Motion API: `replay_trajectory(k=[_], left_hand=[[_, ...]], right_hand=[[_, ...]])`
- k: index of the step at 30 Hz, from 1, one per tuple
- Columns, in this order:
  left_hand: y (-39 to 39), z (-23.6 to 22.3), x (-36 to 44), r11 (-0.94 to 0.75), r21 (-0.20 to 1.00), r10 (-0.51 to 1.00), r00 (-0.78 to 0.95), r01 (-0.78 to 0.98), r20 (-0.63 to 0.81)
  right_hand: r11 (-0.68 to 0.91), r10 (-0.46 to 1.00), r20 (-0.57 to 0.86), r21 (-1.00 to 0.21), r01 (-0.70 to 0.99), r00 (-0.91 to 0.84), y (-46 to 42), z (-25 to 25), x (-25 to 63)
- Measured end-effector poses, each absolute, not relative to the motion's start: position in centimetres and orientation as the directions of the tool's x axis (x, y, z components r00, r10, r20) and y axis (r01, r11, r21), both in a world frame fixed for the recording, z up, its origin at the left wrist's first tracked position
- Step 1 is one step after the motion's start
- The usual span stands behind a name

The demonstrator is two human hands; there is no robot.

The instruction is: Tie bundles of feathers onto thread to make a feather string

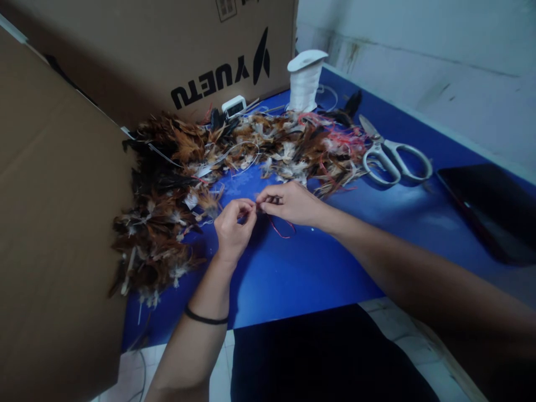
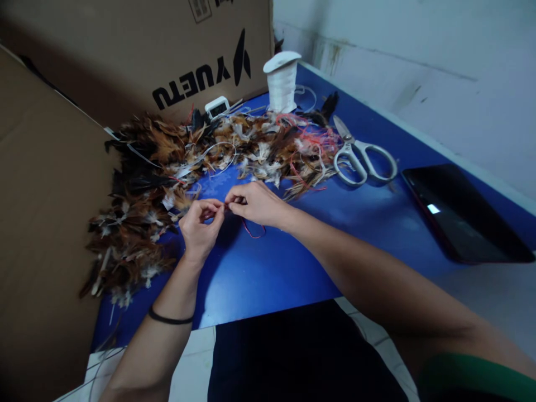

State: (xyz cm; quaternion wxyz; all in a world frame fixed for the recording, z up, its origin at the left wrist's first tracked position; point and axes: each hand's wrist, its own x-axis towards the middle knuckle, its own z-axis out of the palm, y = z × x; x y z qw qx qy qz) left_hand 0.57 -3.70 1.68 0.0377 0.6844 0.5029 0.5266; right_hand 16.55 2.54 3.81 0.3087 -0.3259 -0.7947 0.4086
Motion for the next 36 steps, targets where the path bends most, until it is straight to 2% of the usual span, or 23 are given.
replay_trajectory(k=[6, 13, 21, 24, 27, 31, 36], left_hand=[[-3.9, 1.7, 0.8, -0.51, 0.538, 0.681, -0.067, 0.672, 0.729], [-4.1, 1.7, 0.9, -0.463, 0.606, 0.717, -0.13, 0.647, 0.685], [-4.0, 1.4, 1.3, -0.425, 0.727, 0.768, -0.21, 0.539, 0.605], [-4.0, 1.2, 1.5, -0.398, 0.789, 0.8, -0.244, 0.469, 0.548], [-4.0, 1.2, 1.5, -0.351, 0.845, 0.833, -0.277, 0.404, 0.479], [-4.0, 1.5, 1.5, -0.286, 0.897, 0.864, -0.314, 0.338, 0.394], [-3.9, 1.7, 1.6, -0.247, 0.928, 0.874, -0.348, 0.28, 0.338]], right_hand=[[0.307, 0.769, 0.121, -0.931, 0.196, -0.628, 2.8, 3.8, 16.4], [0.074, 0.798, -0.004, -0.992, 0.105, -0.602, 2.5, 3.9, 16.0], [0.021, 0.833, -0.052, -0.992, 0.125, -0.551, 2.1, 4.2, 15.7], [0.082, 0.837, -0.004, -0.988, 0.132, -0.547, 2.3, 4.2, 15.8], [0.227, 0.833, 0.088, -0.955, 0.191, -0.547, 2.3, 4.3, 16.0], [0.416, 0.816, 0.209, -0.86, 0.296, -0.538, 2.0, 4.7, 16.3], [0.586, 0.752, 0.341, -0.738, 0.336, -0.564, 1.7, 4.8, 16.5]])
